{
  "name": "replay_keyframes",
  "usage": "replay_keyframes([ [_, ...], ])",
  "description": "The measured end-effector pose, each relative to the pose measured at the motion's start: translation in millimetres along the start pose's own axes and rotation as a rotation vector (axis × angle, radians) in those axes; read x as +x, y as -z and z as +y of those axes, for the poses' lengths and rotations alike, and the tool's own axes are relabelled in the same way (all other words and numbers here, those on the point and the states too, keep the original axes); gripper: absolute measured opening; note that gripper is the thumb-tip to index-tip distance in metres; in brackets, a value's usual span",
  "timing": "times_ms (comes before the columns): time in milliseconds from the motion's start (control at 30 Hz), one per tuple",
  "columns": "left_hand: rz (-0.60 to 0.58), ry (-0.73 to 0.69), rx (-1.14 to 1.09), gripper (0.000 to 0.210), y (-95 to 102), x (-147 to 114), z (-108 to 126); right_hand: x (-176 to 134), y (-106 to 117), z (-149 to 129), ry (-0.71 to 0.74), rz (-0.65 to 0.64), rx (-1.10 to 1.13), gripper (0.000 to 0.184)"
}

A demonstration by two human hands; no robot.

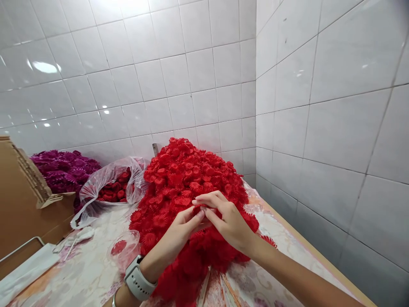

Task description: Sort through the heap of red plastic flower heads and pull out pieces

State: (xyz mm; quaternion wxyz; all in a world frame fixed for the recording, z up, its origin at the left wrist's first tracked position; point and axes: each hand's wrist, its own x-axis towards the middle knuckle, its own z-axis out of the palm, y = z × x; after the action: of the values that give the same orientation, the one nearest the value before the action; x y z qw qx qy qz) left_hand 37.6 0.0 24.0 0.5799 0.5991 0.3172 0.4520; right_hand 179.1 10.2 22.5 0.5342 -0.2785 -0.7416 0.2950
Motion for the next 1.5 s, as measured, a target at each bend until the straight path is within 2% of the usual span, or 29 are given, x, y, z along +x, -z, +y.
replay_keyframes([
  [100, 0.034, 0.058, -0.118, 0.029, -1.5, -5.8, -3.7, 1.5, 3.4, 0.3, 0.017, 0.018, -0.099, 0.028],
  [200, 0.098, 0.07, -0.136, 0.027, 0.6, -9.1, -7.9, 5.4, 10.7, 2.8, -0.087, 0.084, 0.016, 0.028],
  [300, 0.136, 0.058, -0.036, 0.034, 4.1, -8.4, -11.3, 6.6, 13.3, 4.5, -0.175, 0.101, 0.097, 0.025],
  [400, 0.185, 0.06, 0.114, 0.042, 7.2, -5.9, -13.3, 3.6, 9.0, 3.8, -0.177, 0.005, 0.1, 0.021],
  [500, 0.181, 0.089, 0.205, 0.048, 9.2, -4.3, -15.1, -0.5, 3.5, 1.5, -0.119, -0.138, 0.069, 0.017],
  [667, 0.189, 0.084, 0.279, 0.057, 9.5, -5.9, -15.0, -2.4, 2.1, 0.3, -0.085, -0.242, 0.053, 0.023],
  [767, 0.147, 0.045, 0.341, 0.061, 9.1, -9.5, -11.6, -1.1, 4.3, 2.5, -0.117, -0.305, 0.06, 0.029],
  [833, 0.095, 0.026, 0.393, 0.059, 9.1, -11.6, -8.7, -0.1, 5.2, 4.1, -0.116, -0.312, 0.059, 0.025],
  [900, 0.071, 0.024, 0.433, 0.05, 8.8, -11.8, -5.6, 0.5, 4.0, 4.5, -0.119, -0.242, 0.08, 0.02],
  [1100, 0.12, -0.007, 0.4, 0.042, 1.7, -2.7, 1.9, 1.1, -7.1, 4.4, -0.158, 0.25, 0.112, 0.012],
  [1267, 0.163, 0.048, 0.29, 0.044, 5.5, -8.1, 0.0, 11.0, 11.3, 18.4, -0.115, 0.641, 0.006, 0.013],
  [1300, 0.169, 0.066, 0.255, 0.043, 8.5, -10.0, -1.4, 12.9, 16.1, 21.0, -0.114, 0.598, -0.055, 0.016],
  [1400, 0.153, 0.106, 0.152, 0.042, 17.0, -12.9, -5.9, 14.5, 21.2, 20.6, -0.074, 0.283, -0.255, 0.019],
  [1500, 0.105, 0.097, 0.132, 0.048, 19.0, -11.1, -7.3, 8.7, 12.2, 7.8, -0.041, 0.14, -0.264, 0.024],
])
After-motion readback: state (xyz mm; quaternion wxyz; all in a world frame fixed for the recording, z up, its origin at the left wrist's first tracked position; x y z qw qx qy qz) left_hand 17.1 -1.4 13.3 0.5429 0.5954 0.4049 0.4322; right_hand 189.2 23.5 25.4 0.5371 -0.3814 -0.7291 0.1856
